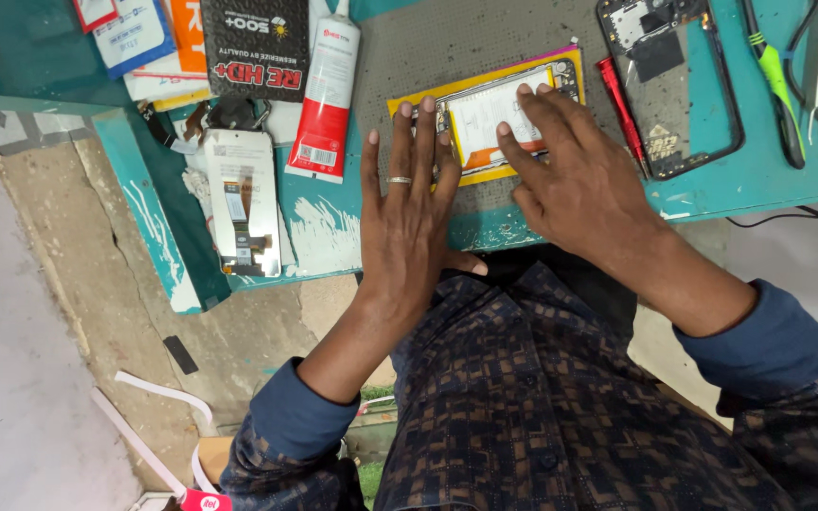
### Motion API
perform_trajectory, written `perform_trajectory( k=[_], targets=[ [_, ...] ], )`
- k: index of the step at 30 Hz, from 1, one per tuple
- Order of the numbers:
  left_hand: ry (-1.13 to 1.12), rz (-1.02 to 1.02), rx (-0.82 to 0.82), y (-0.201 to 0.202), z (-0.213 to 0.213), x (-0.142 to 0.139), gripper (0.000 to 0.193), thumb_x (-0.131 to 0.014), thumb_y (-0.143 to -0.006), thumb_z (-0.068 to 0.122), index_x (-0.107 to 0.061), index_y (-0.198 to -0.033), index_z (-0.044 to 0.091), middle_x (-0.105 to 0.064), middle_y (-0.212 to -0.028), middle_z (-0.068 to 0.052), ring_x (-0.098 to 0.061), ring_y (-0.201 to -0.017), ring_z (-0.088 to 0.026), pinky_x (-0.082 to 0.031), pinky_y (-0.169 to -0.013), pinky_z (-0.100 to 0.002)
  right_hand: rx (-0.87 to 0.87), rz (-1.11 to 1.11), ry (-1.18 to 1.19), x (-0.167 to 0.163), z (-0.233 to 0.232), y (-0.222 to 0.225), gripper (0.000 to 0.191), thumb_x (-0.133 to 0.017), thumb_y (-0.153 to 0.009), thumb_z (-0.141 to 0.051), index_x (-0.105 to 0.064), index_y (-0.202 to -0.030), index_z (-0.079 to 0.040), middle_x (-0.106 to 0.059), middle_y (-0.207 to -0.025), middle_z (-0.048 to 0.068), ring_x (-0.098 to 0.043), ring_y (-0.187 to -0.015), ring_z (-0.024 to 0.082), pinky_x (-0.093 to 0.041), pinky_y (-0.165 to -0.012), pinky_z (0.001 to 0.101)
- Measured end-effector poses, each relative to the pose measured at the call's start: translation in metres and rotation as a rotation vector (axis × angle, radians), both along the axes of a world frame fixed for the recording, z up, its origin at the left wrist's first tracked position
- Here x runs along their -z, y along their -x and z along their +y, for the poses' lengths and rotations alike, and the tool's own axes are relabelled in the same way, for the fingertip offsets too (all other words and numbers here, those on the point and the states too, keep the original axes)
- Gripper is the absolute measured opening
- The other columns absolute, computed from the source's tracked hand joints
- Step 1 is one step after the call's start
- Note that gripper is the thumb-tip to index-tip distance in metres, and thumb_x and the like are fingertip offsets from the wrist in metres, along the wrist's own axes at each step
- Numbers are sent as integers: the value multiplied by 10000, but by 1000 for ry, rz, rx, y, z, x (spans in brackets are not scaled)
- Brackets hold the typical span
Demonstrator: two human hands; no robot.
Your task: The person repairs a disassembled smartphone on a cluttered workbench. They hold the phone frame, apply adhesive from a glue tube along the frame edge, press the battery and internal components into the phone body, and handle the back cover to reassemble the device.
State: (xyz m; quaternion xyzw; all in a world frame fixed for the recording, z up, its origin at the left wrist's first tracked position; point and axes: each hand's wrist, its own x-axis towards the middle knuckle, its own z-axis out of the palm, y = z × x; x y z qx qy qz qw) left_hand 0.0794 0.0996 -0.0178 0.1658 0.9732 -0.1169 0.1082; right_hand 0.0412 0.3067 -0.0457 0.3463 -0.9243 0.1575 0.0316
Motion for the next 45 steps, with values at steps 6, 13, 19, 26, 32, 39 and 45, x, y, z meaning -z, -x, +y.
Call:
perform_trajectory(
  k=[6, 13, 19, 26, 32, 39, 45],
  targets=[
    [-17, 9, 13, -7, -4, -3, 1511, -615, -345, 949, -466, -1574, 83, -186, -1707, -200, -154, -1580, -343, -72, -1285, -568, -7, 22, -15, 1, 1, -1, 506, -741, -866, -172, -699, -1344, -10, -507, -1501, 234, -462, -1432, 379, -556, -1055, 469],
    [-149, -20, -3, -1, -6, 0, 1395, -732, -359, 867, -515, -1477, 61, -222, -1673, -286, -179, -1566, -394, -120, -1271, -591, -5, 15, -26, 1, 0, -2, 506, -739, -864, -166, -703, -1342, -6, -506, -1499, 237, -461, -1431, 377, -570, -1040, 462],
    [-185, -10, -58, 1, -6, 1, 1356, -765, -313, 814, -522, -1454, 124, -269, -1647, -280, -210, -1537, -421, -155, -1248, -608, -4, 24, -13, 0, 0, -2, 507, -749, -863, -148, -699, -1347, -9, -503, -1500, 237, -460, -1440, 377, -567, -1049, 465],
    [-346, 14, -84, -9, -5, 3, 1475, -731, -409, 871, -420, -1516, -54, -356, -1598, -313, -257, -1532, -405, -145, -1256, -599, -17, 24, 14, -1, 1, -3, 523, -760, -849, -143, -694, -1346, 5, -498, -1509, 246, -457, -1439, 385, -561, -1066, 463],
    [-318, 18, -81, -10, 0, 10, 1550, -634, -404, 945, -377, -1527, -92, -378, -1566, -337, -266, -1514, -405, -135, -1250, -595, -14, 31, 0, 0, 1, -3, 521, -757, -850, -149, -698, -1344, 6, -495, -1513, 242, -448, -1450, 378, -561, -1082, 459],
    [-266, 35, -73, -9, 4, 11, 1568, -580, -391, 977, -401, -1502, -116, -388, -1557, -346, -262, -1510, -411, -131, -1246, -590, -13, 38, -21, 1, 0, -2, 505, -751, -865, -166, -708, -1340, 0, -496, -1510, 242, -445, -1449, 372, -563, -1072, 454],
    [-339, 43, -88, -3, -2, 8, 1392, -724, -433, 885, -505, -1465, -24, -330, -1593, -361, -223, -1541, -429, -115, -1263, -614, -14, 29, -31, 0, 1, -4, 509, -757, -867, -171, -706, -1342, 3, -495, -1517, 245, -443, -1453, 369, -563, -1067, 458]
  ],
)
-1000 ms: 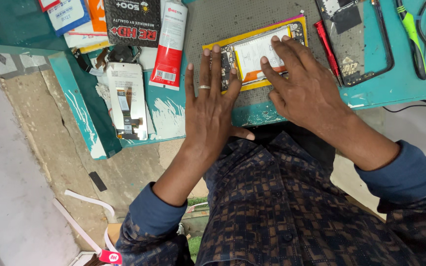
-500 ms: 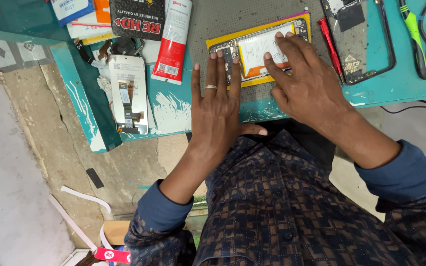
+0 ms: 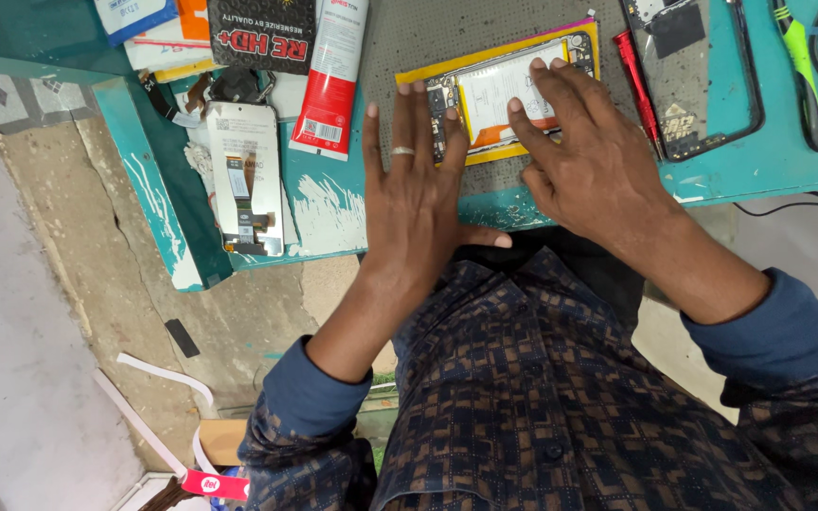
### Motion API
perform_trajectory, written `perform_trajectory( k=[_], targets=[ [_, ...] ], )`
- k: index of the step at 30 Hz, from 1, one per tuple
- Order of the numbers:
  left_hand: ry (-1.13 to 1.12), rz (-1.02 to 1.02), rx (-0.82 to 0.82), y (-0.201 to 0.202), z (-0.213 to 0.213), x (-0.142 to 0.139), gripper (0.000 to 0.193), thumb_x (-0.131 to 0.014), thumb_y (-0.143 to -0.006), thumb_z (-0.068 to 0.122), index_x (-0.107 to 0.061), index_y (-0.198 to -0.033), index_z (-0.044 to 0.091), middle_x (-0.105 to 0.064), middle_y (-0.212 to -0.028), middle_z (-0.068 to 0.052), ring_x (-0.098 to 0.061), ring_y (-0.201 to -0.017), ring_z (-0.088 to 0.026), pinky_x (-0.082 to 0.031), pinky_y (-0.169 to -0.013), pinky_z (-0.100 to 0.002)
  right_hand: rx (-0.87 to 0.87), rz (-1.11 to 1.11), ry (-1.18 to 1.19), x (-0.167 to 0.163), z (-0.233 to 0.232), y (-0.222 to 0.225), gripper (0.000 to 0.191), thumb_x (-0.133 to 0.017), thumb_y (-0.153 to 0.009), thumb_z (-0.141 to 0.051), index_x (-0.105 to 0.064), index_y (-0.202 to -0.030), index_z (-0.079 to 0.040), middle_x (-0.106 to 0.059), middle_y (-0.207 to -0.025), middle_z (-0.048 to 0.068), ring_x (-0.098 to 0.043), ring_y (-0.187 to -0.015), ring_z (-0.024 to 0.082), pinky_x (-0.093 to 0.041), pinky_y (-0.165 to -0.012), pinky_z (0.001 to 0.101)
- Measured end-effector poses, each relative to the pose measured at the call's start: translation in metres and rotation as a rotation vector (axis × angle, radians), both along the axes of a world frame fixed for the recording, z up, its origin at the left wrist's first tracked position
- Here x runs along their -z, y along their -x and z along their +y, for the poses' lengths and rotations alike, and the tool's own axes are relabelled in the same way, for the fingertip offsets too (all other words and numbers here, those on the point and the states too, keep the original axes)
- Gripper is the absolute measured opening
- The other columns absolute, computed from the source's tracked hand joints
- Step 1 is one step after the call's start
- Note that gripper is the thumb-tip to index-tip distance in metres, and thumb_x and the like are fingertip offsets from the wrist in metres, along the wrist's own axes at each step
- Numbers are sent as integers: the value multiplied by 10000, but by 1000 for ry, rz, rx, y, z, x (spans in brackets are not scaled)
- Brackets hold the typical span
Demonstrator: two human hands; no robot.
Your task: The person repairs a disassembled smartphone on a cluttered workbench. They hold the phone frame, apply adhesive from a glue tube along the frame edge, press the battery and internal components into the phone body, and handle the back cover to reassemble the device.
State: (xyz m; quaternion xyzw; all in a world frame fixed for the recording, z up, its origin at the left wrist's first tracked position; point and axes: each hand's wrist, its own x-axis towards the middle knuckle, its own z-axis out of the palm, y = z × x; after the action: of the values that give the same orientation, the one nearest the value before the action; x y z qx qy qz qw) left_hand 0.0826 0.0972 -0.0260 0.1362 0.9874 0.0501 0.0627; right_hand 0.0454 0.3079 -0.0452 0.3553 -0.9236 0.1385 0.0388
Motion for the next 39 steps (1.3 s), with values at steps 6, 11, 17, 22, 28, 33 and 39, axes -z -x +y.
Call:
perform_trajectory(
  k=[6, 11, 17, 22, 28, 33, 39],
  targets=[
    [-72, -22, -23, 16, -5, 4, 1327, -840, -296, 778, -558, -1382, 70, -247, -1631, -337, -164, -1543, -465, -62, -1239, -656, 1, -18, 3, -2, -1, 1, 547, -774, -832, -173, -698, -1346, -3, -503, -1510, 243, -444, -1449, 378, -559, -1069, 458],
    [-64, -34, -21, 16, -5, 5, 1250, -847, -316, 778, -573, -1322, 88, -236, -1643, -327, -155, -1554, -468, -63, -1249, -663, 1, -4, 17, -1, 0, 0, 550, -781, -842, -171, -699, -1362, -11, -497, -1523, 236, -440, -1459, 372, -556, -1088, 457],
    [142, 12, 21, 6, 4, 5, 1311, -770, -343, 841, -563, -1387, 76, -248, -1672, -288, -165, -1564, -423, -95, -1276, -610, -1, 1, 7, 2, 0, 1, 529, -772, -861, -172, -701, -1358, -6, -499, -1516, 245, -444, -1454, 376, -557, -1079, 461],
    [246, 23, 68, 1, 7, 2, 1330, -737, -378, 865, -549, -1422, 64, -255, -1680, -276, -170, -1570, -398, -111, -1282, -586, 7, 11, 21, 2, 0, 0, 520, -764, -866, -158, -704, -1360, -8, -504, -1507, 240, -455, -1444, 380, -558, -1078, 464],
    [222, 7, 51, -1, 4, 5, 1337, -734, -412, 861, -510, -1472, 77, -245, -1672, -298, -159, -1568, -414, -94, -1278, -591, 4, 17, 20, 2, 0, 0, 526, -762, -860, -157, -697, -1360, -8, -503, -1507, 239, -456, -1448, 380, -555, -1089, 467],
    [273, -60, 61, 1, 8, 3, 1390, -739, -407, 870, -472, -1508, 64, -231, -1671, -286, -150, -1566, -403, -69, -1264, -575, 5, 4, 27, 0, -1, 0, 513, -747, -868, -130, -695, -1362, -1, -502, -1513, 236, -455, -1456, 384, -548, -1089, 463],
    [269, -40, 117, 3, 1, -21, 1405, -757, -445, 855, -442, -1536, 29, -268, -1654, -304, -185, -1555, -412, -55, -1258, -582, 6, 5, 72, 1, 1, -1, 521, -730, -847, -131, -687, -1345, 18, -500, -1512, 255, -462, -1439, 399, -508, -1132, 483]
  ],
)
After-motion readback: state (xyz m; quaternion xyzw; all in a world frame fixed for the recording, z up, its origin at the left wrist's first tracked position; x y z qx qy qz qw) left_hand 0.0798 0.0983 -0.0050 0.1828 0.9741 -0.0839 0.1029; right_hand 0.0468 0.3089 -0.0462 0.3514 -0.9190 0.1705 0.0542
